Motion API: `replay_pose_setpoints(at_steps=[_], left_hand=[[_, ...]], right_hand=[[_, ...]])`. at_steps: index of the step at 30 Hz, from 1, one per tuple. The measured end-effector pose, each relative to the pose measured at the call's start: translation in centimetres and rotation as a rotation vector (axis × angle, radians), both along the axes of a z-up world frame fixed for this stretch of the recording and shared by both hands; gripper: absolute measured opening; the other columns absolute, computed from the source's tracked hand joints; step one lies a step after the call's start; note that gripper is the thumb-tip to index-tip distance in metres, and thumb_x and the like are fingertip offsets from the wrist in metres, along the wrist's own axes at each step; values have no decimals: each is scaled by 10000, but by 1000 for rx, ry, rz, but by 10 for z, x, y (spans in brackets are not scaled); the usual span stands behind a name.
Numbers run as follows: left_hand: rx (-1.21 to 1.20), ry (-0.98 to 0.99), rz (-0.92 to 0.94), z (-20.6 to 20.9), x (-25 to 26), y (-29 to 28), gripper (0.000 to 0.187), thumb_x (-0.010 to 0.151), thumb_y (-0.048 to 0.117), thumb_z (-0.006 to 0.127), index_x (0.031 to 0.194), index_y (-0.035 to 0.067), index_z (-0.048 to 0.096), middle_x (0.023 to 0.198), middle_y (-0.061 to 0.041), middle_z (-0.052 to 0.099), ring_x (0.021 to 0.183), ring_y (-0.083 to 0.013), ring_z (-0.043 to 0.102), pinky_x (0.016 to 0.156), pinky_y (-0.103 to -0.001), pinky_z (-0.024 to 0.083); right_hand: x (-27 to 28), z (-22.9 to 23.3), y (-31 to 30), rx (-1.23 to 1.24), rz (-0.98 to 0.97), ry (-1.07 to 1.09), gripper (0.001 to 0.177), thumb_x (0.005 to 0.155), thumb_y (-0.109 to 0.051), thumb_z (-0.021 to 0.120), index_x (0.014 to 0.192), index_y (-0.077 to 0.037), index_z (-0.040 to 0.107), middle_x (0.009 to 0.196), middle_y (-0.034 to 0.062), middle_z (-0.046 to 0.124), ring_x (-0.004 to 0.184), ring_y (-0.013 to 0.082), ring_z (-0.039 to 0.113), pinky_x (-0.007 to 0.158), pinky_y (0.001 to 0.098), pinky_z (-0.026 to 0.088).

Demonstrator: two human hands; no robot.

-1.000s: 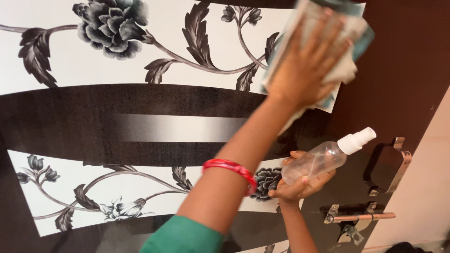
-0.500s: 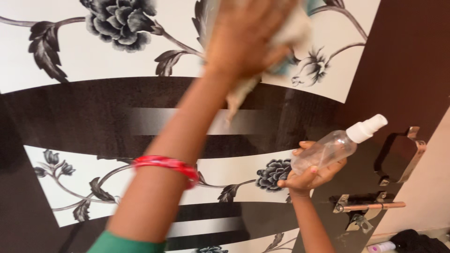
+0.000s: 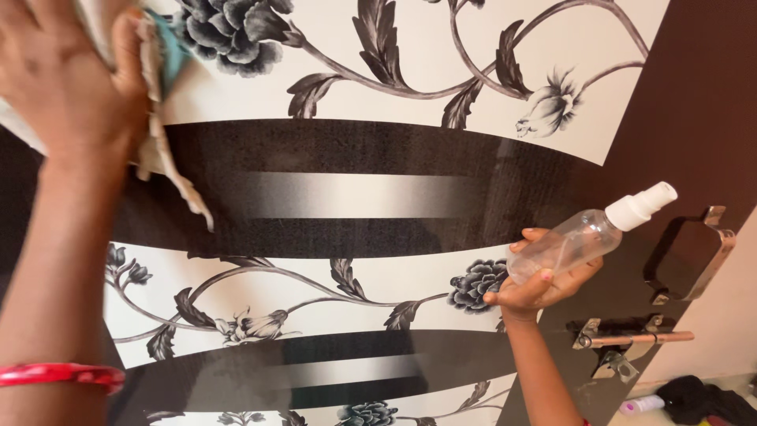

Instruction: The person wipes a patterned surface with a cloth while holding a spray bottle. They repeatedly spray and wipe the same area in a circular motion.

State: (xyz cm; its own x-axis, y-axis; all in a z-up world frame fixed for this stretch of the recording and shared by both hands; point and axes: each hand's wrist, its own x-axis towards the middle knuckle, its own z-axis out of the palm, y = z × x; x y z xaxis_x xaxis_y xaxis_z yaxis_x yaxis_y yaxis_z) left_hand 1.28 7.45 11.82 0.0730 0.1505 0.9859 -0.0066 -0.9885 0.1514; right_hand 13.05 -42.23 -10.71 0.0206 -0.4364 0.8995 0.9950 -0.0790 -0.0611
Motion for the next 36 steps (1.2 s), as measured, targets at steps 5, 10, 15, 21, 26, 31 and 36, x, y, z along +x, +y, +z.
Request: replay_pose_setpoints(at_steps=[5, 10, 15, 21, 26, 31, 36], left_hand=[[-138, 384, 107, 12, -31, -106, 846, 1106, 709, 294, 1730, 202, 33, 1769, -163, -14, 1592, -367, -56, 1289, -673, -2], [279, 372, -108, 11, -10, -228, 802, 1064, 690, 269, 1684, 220, 71, 1753, -79, -2, 1602, -306, -25, 1254, -671, -36], [767, 294, -176, -24, 30, -350, 853, 976, 732, 323, 1651, 243, 139, 1716, -100, 30, 1572, -330, -15, 1243, -646, -11], [990, 268, -71, -63, 61, -401, 958, 916, 790, 375, 1666, 244, 137, 1721, -96, 42, 1561, -336, -15, 1211, -637, -38], [929, 265, -142, -58, 52, -357, 886, 954, 787, 275, 1652, 271, 100, 1720, -64, 35, 1566, -311, -30, 1216, -625, -86], [660, 423, -119, -48, 14, -237, 873, 1003, 772, 276, 1664, 256, 34, 1728, -65, -75, 1579, -275, -92, 1225, -633, -100], [192, 550, 93, -78, -24, -110, 918, 939, 802, 310, 1623, 298, -38, 1686, -49, -142, 1560, -302, -127, 1215, -655, -90]], right_hand=[[-6, 8, 4, -26, -90, -76, 1017, 911, -549, 628, 1574, -63, 29, 1382, 170, 445, 954, 202, 578, 754, 314, 580], [-9, 13, 5, 29, -33, -73, 983, 954, -519, 583, 1631, -71, 30, 1366, 192, 512, 927, 217, 608, 700, 308, 572], [-10, 12, 7, 145, 86, -45, 929, 968, -484, 548, 1611, -23, 61, 1427, 173, 469, 950, 230, 610, 660, 305, 548], [-13, 11, 4, 48, -73, -70, 874, 972, -491, 522, 1614, -62, 113, 1186, 167, 579, 939, 206, 585, 738, 284, 515], [-16, 16, 8, 112, 25, -42, 834, 972, -476, 538, 1566, -46, 140, 1294, 176, 495, 944, 236, 591, 725, 316, 533], [-10, 12, 5, 97, 35, -45, 899, 1003, -483, 509, 1639, -104, -1, 1419, 196, 462, 953, 224, 585, 672, 299, 548], [2, 0, -4, 70, 15, 10, 872, 1048, -486, 488, 1635, -117, -40, 1158, 190, 541, 891, 203, 599, 703, 310, 567]])
